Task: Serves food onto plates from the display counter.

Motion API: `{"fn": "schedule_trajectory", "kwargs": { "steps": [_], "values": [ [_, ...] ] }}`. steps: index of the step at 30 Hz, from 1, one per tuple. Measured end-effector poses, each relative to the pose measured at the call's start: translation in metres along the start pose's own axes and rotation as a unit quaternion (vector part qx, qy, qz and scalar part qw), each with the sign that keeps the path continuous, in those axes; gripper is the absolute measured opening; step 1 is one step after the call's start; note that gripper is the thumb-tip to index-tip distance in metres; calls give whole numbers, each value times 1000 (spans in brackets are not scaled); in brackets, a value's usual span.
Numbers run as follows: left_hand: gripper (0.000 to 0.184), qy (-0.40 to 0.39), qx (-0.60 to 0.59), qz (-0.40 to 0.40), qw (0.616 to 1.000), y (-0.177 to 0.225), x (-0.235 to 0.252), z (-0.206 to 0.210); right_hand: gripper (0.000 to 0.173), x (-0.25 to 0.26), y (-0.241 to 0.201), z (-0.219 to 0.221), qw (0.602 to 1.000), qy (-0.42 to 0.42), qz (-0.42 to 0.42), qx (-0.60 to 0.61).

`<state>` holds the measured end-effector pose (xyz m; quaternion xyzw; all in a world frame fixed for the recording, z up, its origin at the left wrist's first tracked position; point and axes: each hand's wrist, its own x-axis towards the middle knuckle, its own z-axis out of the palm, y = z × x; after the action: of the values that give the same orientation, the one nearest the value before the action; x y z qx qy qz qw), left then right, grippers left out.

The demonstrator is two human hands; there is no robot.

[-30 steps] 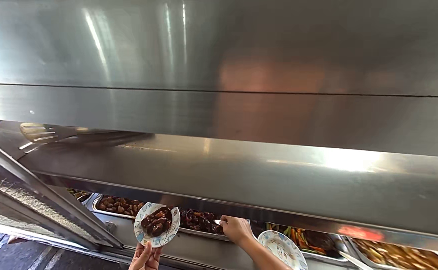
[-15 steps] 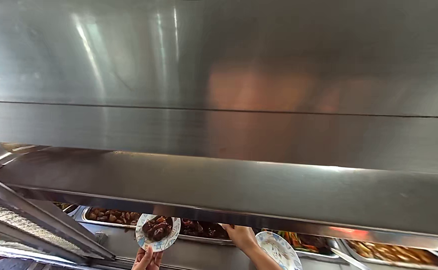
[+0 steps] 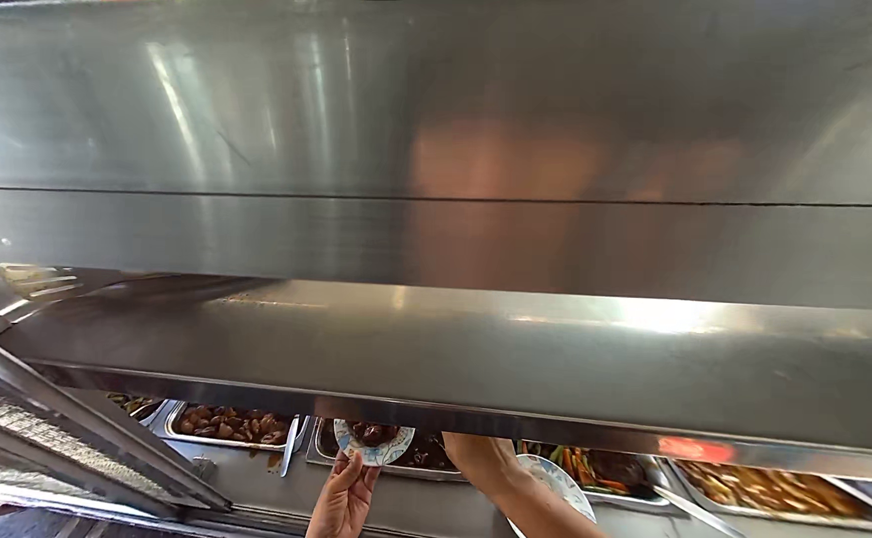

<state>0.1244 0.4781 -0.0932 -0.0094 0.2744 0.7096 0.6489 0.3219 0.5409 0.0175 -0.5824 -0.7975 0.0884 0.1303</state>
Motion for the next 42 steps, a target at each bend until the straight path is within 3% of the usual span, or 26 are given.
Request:
{"fn": "schedule_trajectory", "kwargs": {
  "steps": [11, 19, 24, 27, 30, 34, 38, 42],
  "values": [
    [21, -105, -29, -54, 993, 14, -6, -7, 10, -8, 12, 6, 960, 251, -115, -50],
    [40, -144, 51, -38, 987, 41, 12, -15, 6, -5, 0, 12, 942, 302, -139, -50],
    [34, -126, 79, -41, 988, 57, 23, -18, 9, -4, -8, 14, 949, 284, -129, -36],
    [30, -89, 67, -42, 993, 65, 24, -20, 23, -8, -15, -3, 982, 190, -2, -3],
    [24, -69, 47, -37, 996, 75, 26, -24, 33, -5, -9, -9, 994, 15, 104, -28],
    [22, -66, 22, -34, 997, 94, 27, -25, 30, -1, -7, 19, 979, -158, 97, -84],
    [22, -77, 34, -33, 996, 109, 30, -28, 29, 3, -18, 58, 969, -221, 94, -62],
    [22, -86, 28, -34, 995, 119, 31, -35, 34, 0, -20, 47, 950, -246, 188, -25]
  ]
}}
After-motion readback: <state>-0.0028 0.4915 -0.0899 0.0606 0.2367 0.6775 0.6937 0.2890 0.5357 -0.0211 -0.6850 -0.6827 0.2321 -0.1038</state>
